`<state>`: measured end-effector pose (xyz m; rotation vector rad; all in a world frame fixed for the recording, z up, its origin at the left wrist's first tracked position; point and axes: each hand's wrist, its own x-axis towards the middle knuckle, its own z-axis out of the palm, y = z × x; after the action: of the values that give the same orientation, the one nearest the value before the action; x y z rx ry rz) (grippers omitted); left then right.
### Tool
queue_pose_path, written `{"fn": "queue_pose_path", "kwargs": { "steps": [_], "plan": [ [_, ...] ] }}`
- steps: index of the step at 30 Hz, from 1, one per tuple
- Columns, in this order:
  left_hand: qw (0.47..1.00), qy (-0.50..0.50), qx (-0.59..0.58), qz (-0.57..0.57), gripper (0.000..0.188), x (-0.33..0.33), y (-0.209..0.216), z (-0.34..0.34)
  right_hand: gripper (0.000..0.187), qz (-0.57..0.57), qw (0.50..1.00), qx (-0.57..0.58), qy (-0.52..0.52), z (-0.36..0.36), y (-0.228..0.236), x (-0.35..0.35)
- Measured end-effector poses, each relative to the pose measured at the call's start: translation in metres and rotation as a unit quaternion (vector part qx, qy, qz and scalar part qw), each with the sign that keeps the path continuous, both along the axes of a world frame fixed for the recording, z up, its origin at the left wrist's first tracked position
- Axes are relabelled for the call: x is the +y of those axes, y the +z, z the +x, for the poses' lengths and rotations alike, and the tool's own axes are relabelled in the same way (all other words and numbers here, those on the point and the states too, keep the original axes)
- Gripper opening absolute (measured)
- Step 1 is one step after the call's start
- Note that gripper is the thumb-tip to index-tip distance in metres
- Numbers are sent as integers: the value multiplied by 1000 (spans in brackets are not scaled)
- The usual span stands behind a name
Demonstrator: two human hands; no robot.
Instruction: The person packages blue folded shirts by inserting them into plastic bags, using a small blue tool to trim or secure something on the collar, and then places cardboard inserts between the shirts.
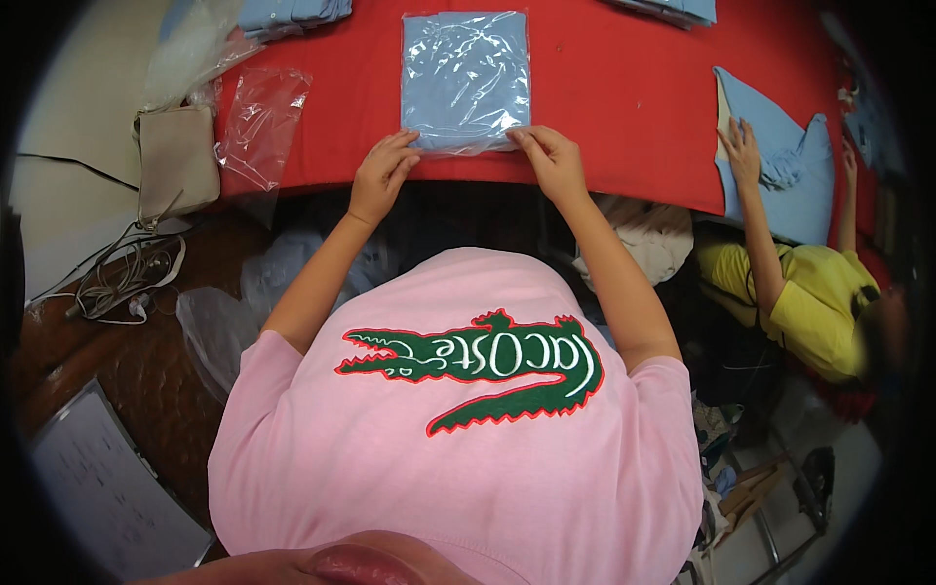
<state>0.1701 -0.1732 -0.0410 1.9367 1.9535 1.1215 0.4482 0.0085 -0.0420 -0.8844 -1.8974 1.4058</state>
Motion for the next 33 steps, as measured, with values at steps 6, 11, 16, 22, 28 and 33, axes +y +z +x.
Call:
{"fn": "queue_pose_path", "kwargs": {
  "steps": [6, 11, 16, 22, 28, 33],
  "plan": [
    [885, 154, -425, -108, 32, 68, 3, 7, 27, -188, 973, -22, -128, -43, -14, 29],
    [854, 245, -416, -195, 39, 91, -6, 0, 32, -95, 954, -219, -181, -70, 3, 26],
    [899, 239, -245, -273, 25, 99, 12, -7, 21, 71, 906, -369, -195, -74, -4, 35],
    [972, 194, 41, -130, 54, 102, 23, -22, 32, 240, 903, -295, -198, -68, 21, 56],
    [982, 41, 166, -73, 64, 173, 12, -15, 55, 370, 894, -244, -69, -131, 13, 63],
    [985, 14, 148, -93, 62, 190, -15, -27, 59, 329, 901, -280, -41, -138, -9, 74]
  ]
}}
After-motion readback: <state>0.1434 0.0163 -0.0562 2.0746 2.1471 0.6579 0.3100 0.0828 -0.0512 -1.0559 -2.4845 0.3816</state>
